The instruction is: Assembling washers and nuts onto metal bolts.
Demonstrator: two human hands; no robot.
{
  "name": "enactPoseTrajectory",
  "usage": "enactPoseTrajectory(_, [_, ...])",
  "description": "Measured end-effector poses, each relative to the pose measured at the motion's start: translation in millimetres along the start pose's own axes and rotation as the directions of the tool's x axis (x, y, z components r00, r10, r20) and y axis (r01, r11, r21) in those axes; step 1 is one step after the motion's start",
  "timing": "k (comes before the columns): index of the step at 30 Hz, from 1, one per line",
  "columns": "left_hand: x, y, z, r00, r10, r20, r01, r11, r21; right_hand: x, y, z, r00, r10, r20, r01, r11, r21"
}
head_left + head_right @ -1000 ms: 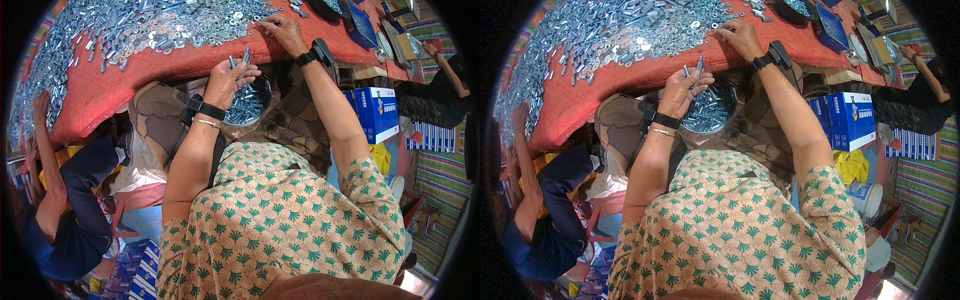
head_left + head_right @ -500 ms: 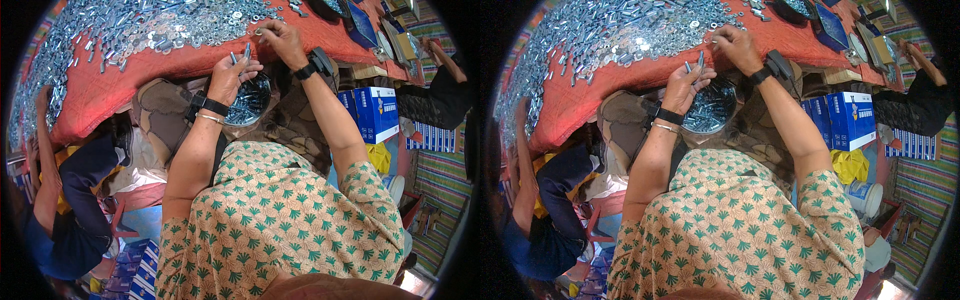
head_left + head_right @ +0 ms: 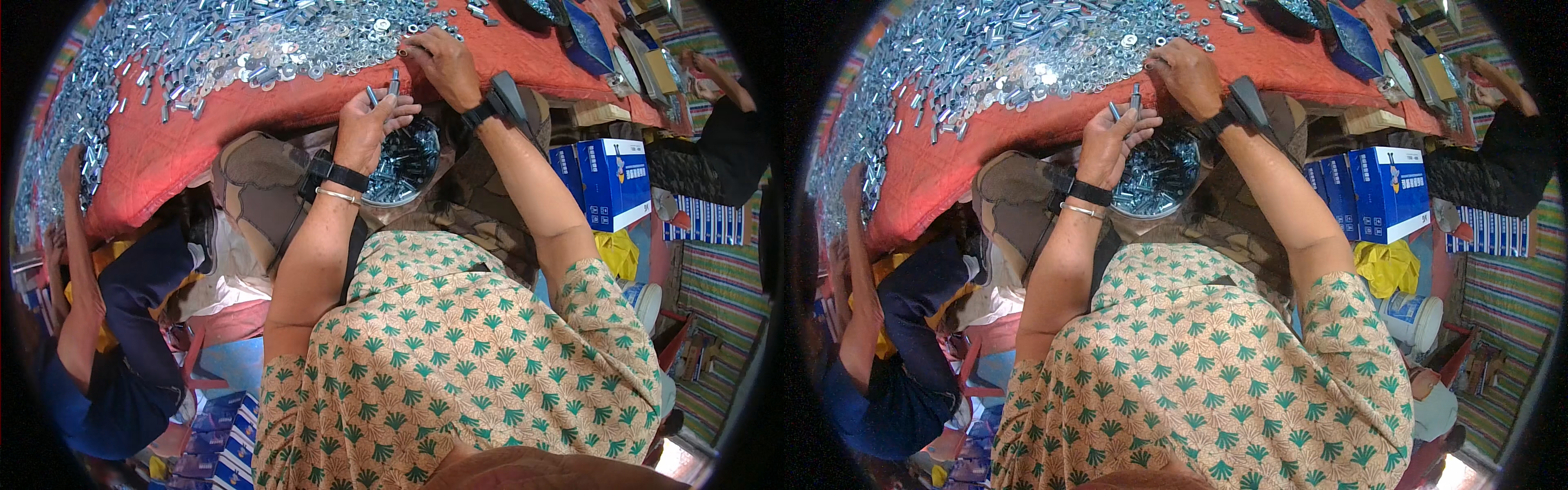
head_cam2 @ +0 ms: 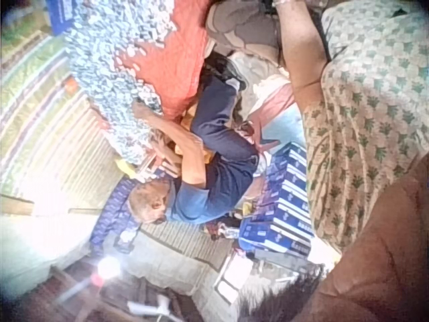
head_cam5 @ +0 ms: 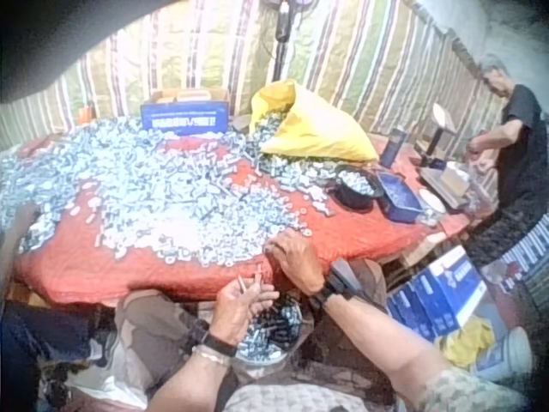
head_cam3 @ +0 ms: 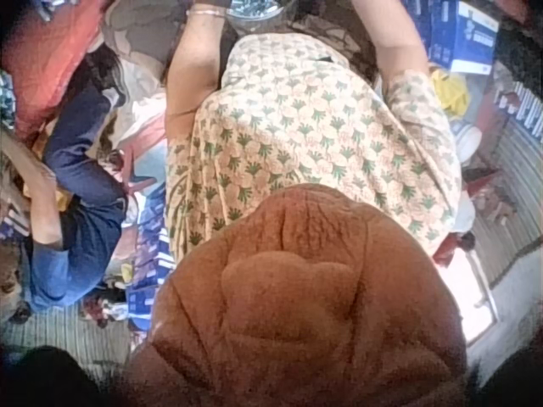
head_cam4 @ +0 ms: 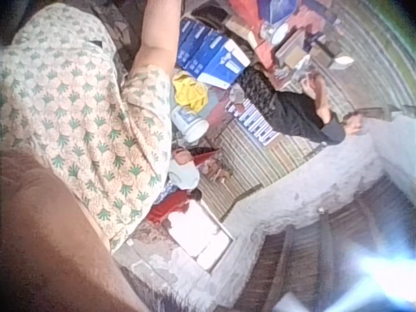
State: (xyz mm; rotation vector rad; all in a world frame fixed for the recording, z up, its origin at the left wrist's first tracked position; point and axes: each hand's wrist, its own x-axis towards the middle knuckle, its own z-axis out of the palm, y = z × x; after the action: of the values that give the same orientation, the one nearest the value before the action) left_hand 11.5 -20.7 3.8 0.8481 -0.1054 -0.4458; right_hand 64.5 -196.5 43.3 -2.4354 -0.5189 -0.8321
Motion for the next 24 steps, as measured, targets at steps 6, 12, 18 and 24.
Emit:
enactPoseTrajectory(6, [2,1,2,1.000,-0.026,0.004,0.026,0.999,0.020,4,17,17,0.993,-0.011,0.116,0.023,0.995,-0.102])
enactPoseTrajectory(12, [0,0,0,0.999,-0.033,-0.014,0.033,0.999,-0.006,-7,-29,-8,0.981,0.125,0.147,-0.154,0.966,0.207])
enactPoseTrajectory(18, [-1,1,5,0.999,-0.039,0.003,0.039,0.999,-0.010,-18,-36,-13,0.993,-0.044,0.105,0.031,0.993,0.113])
enactPoseTrajectory(24, [-2,-1,4,1.000,-0.007,-0.014,0.006,1.000,-0.012,-20,-42,-24,0.939,-0.265,0.219,0.251,0.964,0.089])
